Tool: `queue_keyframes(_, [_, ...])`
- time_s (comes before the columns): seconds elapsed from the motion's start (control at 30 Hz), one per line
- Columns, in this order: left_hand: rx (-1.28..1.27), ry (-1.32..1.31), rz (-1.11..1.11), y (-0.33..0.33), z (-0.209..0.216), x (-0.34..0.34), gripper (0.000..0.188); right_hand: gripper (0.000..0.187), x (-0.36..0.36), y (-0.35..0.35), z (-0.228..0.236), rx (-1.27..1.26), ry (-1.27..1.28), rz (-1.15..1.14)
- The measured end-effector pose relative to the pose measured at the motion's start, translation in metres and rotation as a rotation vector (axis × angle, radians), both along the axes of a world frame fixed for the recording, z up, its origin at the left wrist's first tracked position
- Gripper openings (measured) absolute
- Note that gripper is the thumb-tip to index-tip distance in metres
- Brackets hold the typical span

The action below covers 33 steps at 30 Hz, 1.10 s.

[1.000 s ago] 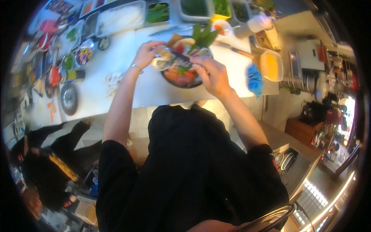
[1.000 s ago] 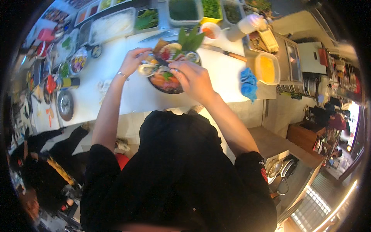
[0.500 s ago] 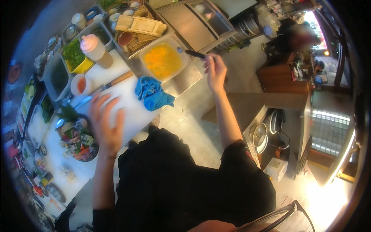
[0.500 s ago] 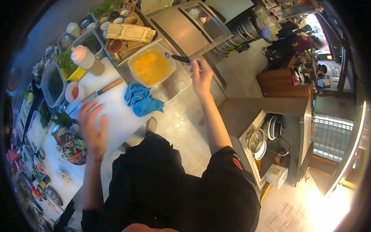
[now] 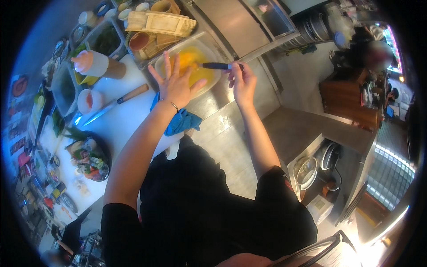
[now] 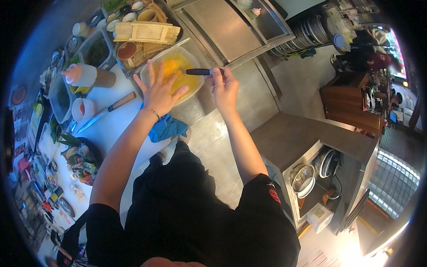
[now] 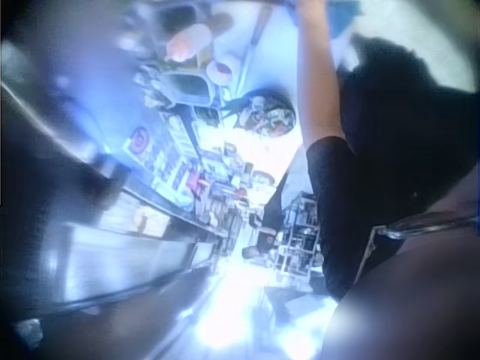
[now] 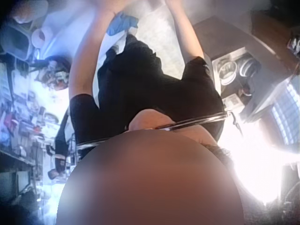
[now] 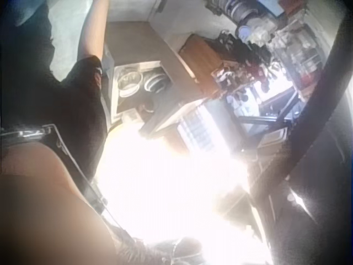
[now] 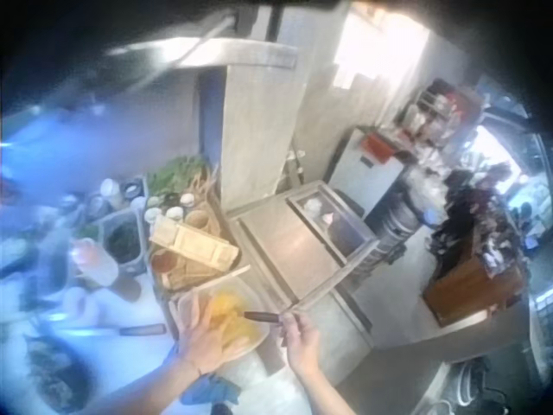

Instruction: The person assembles a sashimi platter by arranging green leaves, raw fish slices, and vegetables on a bed of ice in a bowl. They then add sauces and garnishes to complete the dish.

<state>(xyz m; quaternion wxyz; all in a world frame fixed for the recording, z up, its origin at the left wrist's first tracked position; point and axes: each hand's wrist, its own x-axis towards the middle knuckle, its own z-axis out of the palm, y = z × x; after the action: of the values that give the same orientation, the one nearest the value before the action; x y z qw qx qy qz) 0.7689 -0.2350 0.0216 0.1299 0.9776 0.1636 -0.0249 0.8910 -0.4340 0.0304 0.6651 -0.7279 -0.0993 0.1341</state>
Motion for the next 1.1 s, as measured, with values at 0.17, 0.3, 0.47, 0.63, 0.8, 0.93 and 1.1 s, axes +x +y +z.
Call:
queue_keyframes(0.17, [0.017, -0.011, 0.018, 0.005, 0.007, -0.009, 0.077, 0.027, 0.002, 0.002, -0.011, 0.092, 0.175, -0.011])
queue_keyframes(0.3, [0.009, -0.068, 0.028, 0.003, 0.025, -0.020, 0.069, 0.024, 0.004, -0.003, -0.018, 0.168, 0.334, -0.057])
queue_keyframes(0.47, [-0.158, -0.311, 0.069, 0.003, 0.054, -0.038, 0.048, 0.023, 0.007, -0.014, -0.023, 0.302, 0.633, -0.100])
queue_keyframes(0.63, [-0.538, -0.673, 0.227, 0.026, 0.053, -0.043, 0.025, 0.023, 0.008, -0.013, -0.014, 0.489, 0.668, -0.033])
queue_keyframes(0.8, [-1.072, -0.782, 0.329, 0.044, 0.029, -0.022, 0.027, 0.025, 0.015, -0.004, 0.006, 0.570, 0.369, 0.085])
queue_keyframes(0.93, [-1.158, -0.752, 0.295, 0.054, 0.026, -0.001, 0.033, 0.025, 0.028, -0.002, 0.028, 0.565, 0.246, 0.115])
queue_keyframes(1.1, [-1.201, -0.677, 0.197, 0.056, 0.045, 0.018, 0.041, 0.025, 0.032, -0.006, 0.067, 0.540, 0.167, 0.127])
